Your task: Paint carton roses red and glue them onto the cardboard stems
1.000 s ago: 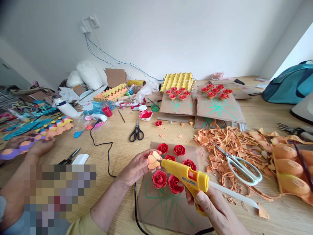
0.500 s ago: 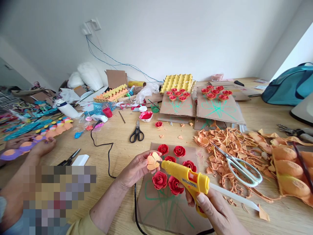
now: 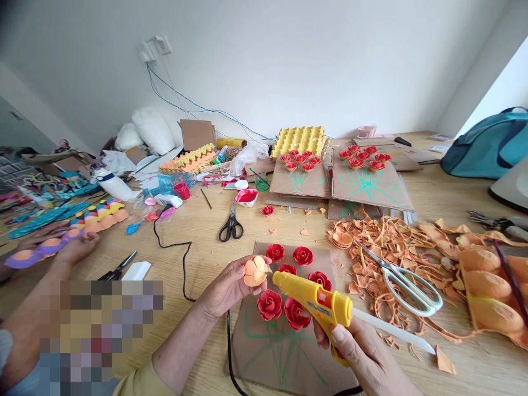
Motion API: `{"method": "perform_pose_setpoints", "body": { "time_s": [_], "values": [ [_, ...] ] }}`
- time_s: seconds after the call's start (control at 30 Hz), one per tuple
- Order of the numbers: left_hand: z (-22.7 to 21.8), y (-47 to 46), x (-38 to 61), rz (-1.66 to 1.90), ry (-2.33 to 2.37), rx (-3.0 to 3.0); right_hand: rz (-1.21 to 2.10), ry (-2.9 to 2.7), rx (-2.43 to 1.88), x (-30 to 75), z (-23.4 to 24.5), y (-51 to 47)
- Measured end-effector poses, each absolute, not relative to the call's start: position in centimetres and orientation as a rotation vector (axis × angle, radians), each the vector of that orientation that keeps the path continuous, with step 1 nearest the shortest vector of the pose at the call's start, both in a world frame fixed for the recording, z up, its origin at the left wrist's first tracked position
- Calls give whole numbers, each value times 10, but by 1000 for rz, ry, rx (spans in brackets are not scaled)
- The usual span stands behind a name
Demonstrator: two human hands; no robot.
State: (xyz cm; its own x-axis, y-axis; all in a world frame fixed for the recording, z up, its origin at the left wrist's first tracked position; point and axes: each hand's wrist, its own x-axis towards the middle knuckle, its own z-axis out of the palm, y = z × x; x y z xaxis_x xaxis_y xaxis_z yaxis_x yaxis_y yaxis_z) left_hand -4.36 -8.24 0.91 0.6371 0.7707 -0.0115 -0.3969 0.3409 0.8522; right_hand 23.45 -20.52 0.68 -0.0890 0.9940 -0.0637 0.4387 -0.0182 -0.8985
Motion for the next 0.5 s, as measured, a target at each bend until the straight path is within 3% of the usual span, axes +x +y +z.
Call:
{"method": "perform_pose_setpoints", "body": {
  "time_s": [0.5],
  "values": [
    [10,-82,-43,790,445,886,1155,-1600,-1431,232,11,-205]
  ]
}}
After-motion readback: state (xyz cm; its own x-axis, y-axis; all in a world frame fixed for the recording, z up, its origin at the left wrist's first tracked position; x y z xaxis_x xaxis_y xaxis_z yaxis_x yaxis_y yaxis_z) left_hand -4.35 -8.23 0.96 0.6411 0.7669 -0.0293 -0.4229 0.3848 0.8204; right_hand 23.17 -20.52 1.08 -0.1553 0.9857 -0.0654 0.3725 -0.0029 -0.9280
